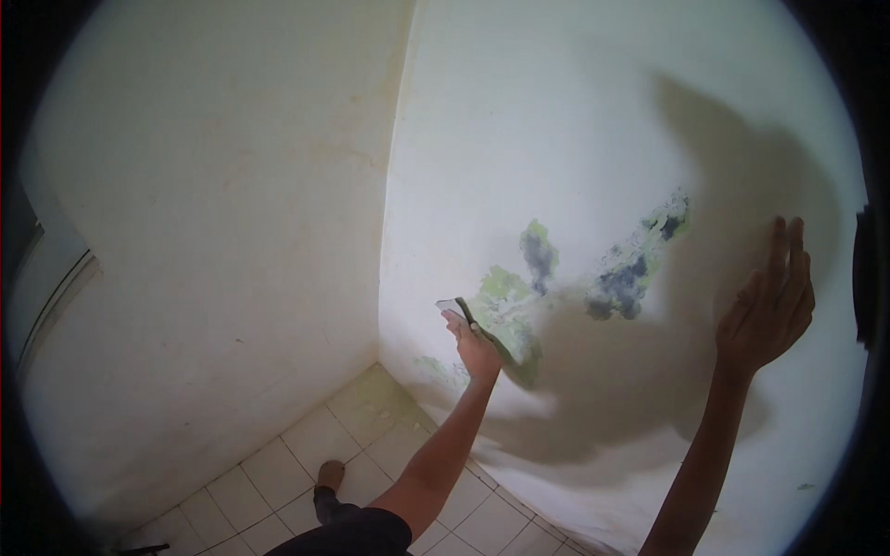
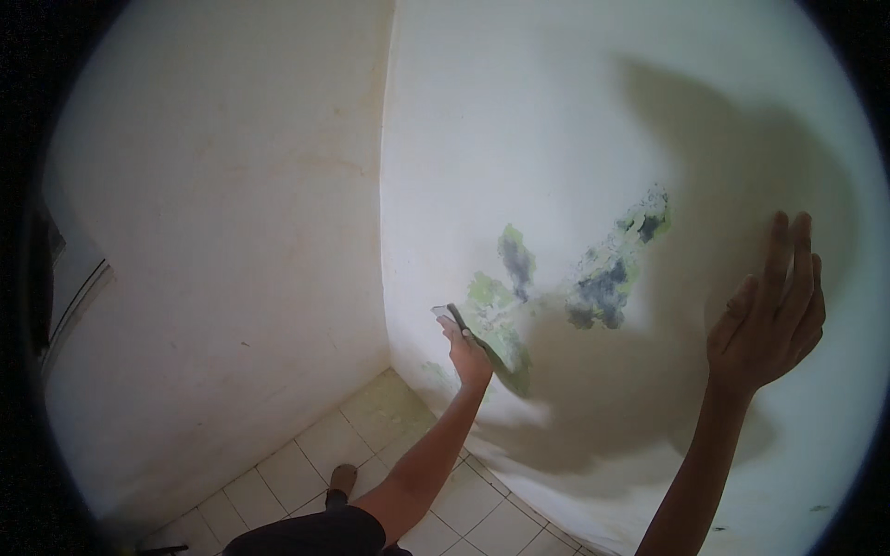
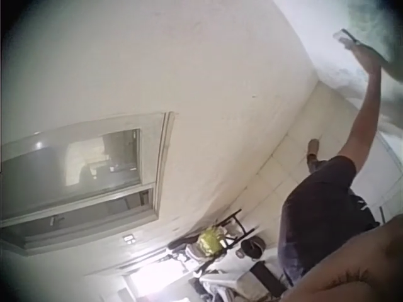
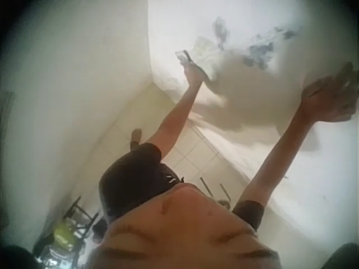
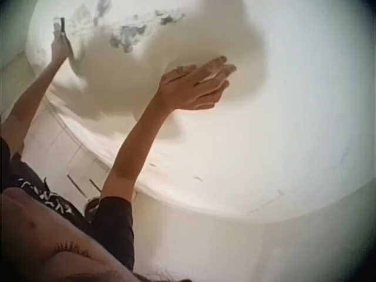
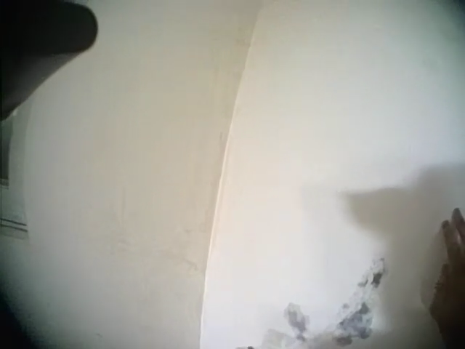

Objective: The recorder uses sandpaper to sand a wall, removing old paint or smoothing the surface.

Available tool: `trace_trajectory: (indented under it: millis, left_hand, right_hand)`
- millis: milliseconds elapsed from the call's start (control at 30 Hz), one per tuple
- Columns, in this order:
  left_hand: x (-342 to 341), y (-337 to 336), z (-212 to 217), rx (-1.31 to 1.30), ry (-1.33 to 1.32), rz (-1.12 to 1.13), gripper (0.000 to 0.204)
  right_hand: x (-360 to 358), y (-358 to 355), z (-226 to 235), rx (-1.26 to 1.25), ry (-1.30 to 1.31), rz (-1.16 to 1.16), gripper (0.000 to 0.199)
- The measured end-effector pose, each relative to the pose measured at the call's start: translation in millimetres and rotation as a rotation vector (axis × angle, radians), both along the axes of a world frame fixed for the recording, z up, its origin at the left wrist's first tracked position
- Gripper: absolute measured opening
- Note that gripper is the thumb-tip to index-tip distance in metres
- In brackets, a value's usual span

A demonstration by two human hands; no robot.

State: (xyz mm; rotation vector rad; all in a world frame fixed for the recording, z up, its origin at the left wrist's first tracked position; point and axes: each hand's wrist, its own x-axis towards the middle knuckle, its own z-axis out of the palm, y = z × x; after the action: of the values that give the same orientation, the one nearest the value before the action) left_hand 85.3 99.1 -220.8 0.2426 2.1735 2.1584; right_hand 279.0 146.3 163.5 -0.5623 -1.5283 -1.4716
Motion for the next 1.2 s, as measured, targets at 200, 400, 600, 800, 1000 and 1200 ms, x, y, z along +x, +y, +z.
trace_trajectory:
  millis: [200,400,600,800,1000,1200]
  left_hand:
    - [63,5,112,0.053,0.448,-0.042,0.065]
    - [34,1,1,0.01,-0.356,-0.101,0.057]
    - [63,0,-33,0.038,-0.245,-0.082,0.055]
    - [52,9,105,0.394,0.17,-0.088,0.055]
    - [-23,-7,-66,-0.22,-0.175,0.132,0.062]
    - [72,18,79,0.103,0.533,0.021,0.06]
  right_hand:
    - [18,0,9,0.019,-0.048,-0.061,0.049]
    - [10,2,4,0.008,-0.043,-0.031,0.049]
    - [5,6,-1,0.014,-0.061,-0.028,0.05]
    - [10,2,1,0.021,-0.062,-0.064,0.05]
    - [-18,-10,2,0.009,-0.019,0.059,0.049]
    - [25,0,10,0.01,-0.085,-0.106,0.05]
